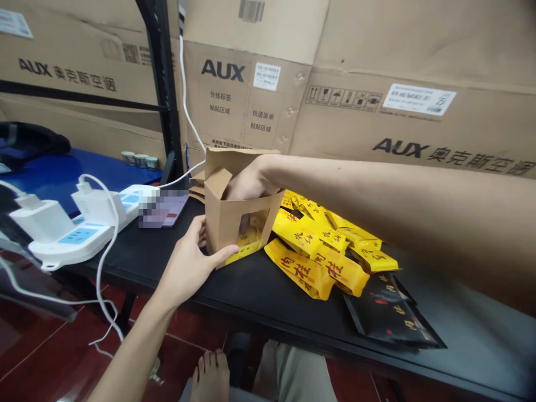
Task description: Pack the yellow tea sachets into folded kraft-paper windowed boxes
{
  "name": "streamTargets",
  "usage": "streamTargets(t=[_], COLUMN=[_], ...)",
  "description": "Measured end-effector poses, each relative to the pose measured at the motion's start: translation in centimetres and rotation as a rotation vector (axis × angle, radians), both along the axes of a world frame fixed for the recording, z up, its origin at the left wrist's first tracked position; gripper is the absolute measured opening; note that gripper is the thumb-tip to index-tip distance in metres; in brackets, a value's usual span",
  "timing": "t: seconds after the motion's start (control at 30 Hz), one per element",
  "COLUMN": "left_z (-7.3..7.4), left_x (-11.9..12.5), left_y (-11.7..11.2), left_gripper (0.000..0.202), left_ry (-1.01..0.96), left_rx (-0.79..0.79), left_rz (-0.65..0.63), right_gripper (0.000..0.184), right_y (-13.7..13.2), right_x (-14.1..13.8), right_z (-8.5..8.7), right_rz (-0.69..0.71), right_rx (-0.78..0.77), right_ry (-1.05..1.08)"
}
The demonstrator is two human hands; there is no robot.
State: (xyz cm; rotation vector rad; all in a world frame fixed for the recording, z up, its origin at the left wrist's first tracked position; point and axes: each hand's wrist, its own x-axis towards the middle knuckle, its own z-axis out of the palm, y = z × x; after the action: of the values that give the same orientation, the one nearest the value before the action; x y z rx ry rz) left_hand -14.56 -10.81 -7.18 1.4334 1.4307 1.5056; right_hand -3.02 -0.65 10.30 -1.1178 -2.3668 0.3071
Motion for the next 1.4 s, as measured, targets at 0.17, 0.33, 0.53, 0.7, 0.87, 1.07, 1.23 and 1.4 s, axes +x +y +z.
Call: streamTargets(t=[0.17, 0.33, 0.53, 0.7, 0.87, 1.07, 1.23, 1.4], left_z=[0.0, 0.0, 0.0, 0.2, 0.7, 0.6, 0.6, 0.9], left_x=[0.0, 0.0, 0.0, 0.2, 0.5, 0.5, 0.6, 0.8], left_y=[0.2, 0.3, 0.0, -0.2, -0.5, -0.6, -0.7, -0.9], left_gripper=[0.070, 0.070, 0.073, 0.072, 0.072, 0.069, 0.068, 0.063], left_ry=[-0.011, 0.010, 0.008, 0.006, -0.007, -0.007, -0.006, 0.007], left_rx=[-0.015, 0.000, -0.001, -0.023, -0.038, -0.035, -0.042, -0.051], left_rz=[0.012, 0.013, 0.020, 0.043, 0.050, 0.083, 0.095, 0.108], right_gripper=[0.014, 0.023, 0.025, 0.027, 0.024, 0.036, 0.047, 0.050], right_y=[-2.6, -4.3, 1.1, 6.1, 7.7, 8.4, 8.8, 10.0], right_x=[2.2, 8.6, 19.4, 26.0, 30.3, 32.5, 32.0, 31.3], right_z=[4.4, 7.5, 3.7, -2.6, -5.5, -7.3, -8.5, -9.5], right_rz=[0.141, 0.142, -0.286, -0.528, -0.630, -0.684, -0.664, -0.676], right_rx=[-0.479, -0.100, 0.185, 0.023, 0.003, 0.069, 0.096, 0.104], right_ry=[-0.465, -0.308, -0.527, -0.743, -0.677, -0.676, -0.710, -0.707])
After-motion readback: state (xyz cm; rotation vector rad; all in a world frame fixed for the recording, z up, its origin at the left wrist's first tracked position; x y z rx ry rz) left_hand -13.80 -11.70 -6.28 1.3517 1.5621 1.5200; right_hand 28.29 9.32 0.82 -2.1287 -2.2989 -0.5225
